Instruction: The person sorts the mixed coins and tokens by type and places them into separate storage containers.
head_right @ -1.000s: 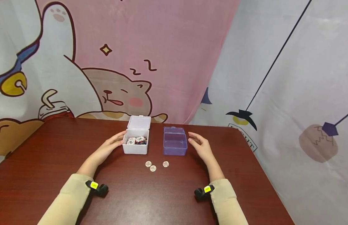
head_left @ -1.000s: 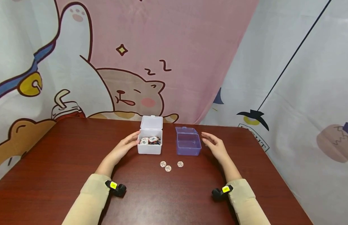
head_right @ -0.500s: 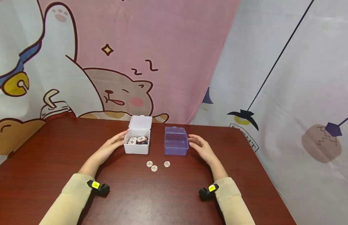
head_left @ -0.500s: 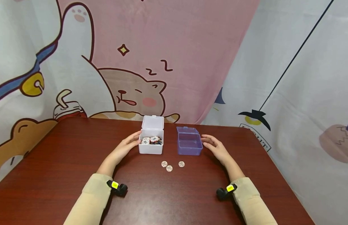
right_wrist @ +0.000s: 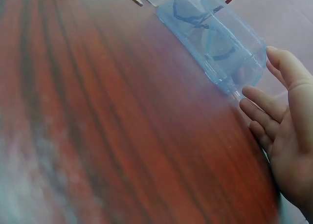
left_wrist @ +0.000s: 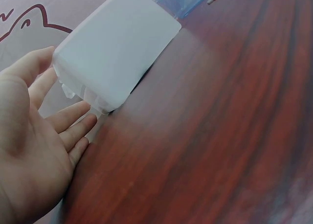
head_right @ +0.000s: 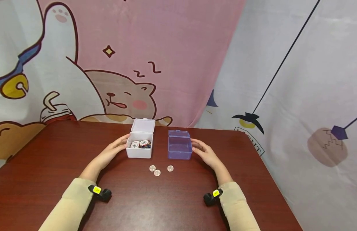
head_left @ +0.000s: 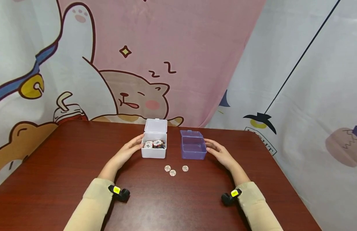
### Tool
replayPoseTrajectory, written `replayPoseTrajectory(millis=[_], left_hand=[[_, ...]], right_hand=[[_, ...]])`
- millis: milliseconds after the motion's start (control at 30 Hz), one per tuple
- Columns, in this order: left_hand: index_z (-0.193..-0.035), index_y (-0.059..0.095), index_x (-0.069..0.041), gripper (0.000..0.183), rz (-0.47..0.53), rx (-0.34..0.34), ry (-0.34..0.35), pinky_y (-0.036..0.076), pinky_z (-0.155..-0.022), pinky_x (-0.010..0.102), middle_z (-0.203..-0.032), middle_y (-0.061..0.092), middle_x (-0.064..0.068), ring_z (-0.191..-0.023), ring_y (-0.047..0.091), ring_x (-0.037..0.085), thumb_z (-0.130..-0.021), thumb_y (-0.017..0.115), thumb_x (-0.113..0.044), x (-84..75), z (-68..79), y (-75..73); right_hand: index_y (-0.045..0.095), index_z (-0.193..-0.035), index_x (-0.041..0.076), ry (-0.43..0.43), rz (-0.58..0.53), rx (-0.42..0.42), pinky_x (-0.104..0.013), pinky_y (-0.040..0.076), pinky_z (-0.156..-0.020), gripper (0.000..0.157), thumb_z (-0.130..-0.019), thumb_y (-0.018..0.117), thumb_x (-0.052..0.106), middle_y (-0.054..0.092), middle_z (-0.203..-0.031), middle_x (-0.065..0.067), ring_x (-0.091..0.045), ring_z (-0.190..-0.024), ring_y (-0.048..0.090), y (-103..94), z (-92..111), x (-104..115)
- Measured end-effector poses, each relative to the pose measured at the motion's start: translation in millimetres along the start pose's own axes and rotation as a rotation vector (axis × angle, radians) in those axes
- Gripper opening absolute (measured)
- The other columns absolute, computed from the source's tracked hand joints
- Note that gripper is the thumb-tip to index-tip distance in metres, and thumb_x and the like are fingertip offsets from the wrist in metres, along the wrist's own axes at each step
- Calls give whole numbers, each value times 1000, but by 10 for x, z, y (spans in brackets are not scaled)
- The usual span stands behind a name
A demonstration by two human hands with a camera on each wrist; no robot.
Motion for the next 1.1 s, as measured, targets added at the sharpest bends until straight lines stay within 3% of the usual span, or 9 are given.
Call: replayPoseTrajectory(millis=[133,267,367,533,633,767,867,967,1100], left_hand=[[-151,29,-11,55,8,0,21,15,-107,59,-145,37,24,-133,32,38,-100,49,-13,-6,-8,-6],[-151,29,-9,54,-17,-45,34,18,-107,57,-143,39,26,-131,35,39,-101,49,-16,26,-22,-47],[-148,33,-6,53,-24,-159,64,26,-106,50,-140,43,27,-128,40,36,-100,51,-17,-31,-19,-119],[-138,47,-2,42,37,-417,153,40,-95,25,-130,53,21,-116,52,22,-97,55,-9,-251,48,-221],[-128,54,6,35,66,-487,238,43,-86,19,-118,61,18,-106,57,20,-94,56,0,-491,126,-166],[-118,58,13,28,66,-507,345,45,-81,19,-104,63,22,-95,60,23,-90,56,9,-830,237,-22],[-118,57,15,30,70,-485,401,45,-77,19,-102,60,32,-89,59,22,-87,55,14,-991,278,80],[-121,54,15,36,64,-449,444,44,-71,19,-101,57,37,-83,58,17,-85,55,17,-1105,298,180],[-123,53,14,40,27,-392,480,42,-66,21,-98,59,35,-79,56,12,-83,58,18,-1235,336,329]], right_hand=[[40,-143,0,7,1,-3,-22,39,-91,48,-98,54,9,50,-134,-26,-36,-124,46,8,-4,-11],[41,-143,0,5,7,-3,-25,39,-94,48,-98,54,9,51,-133,-26,-36,-123,47,19,-2,-17],[41,-143,-1,-1,32,-8,-34,39,-97,47,-98,54,8,51,-133,-25,-35,-123,47,17,9,-8],[43,-142,-1,-9,65,-16,-40,38,-98,46,-98,53,7,52,-133,-25,-36,-123,47,6,24,29],[43,-142,-1,-17,65,-12,-43,37,-99,46,-98,54,9,51,-133,-25,-37,-124,46,7,18,54],[43,-142,-1,-21,49,-4,-52,33,-101,46,-98,54,8,50,-134,-27,-38,-125,45,13,8,73],[42,-142,-1,-20,42,0,-52,33,-101,46,-98,53,6,49,-135,-27,-39,-126,44,15,2,71],[42,-142,-2,-19,45,-1,-41,37,-100,45,-98,52,5,49,-135,-27,-40,-125,44,17,4,68],[43,-141,-1,-9,41,-7,-24,39,-94,45,-98,54,8,50,-134,-26,-37,-125,45,12,18,65]])
Point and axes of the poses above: each hand's wrist, its own z-axis away from the middle knuckle, its own y-axis out of the palm, x = y × z, the point moved 7 cm from there along -z, towards the middle knuckle
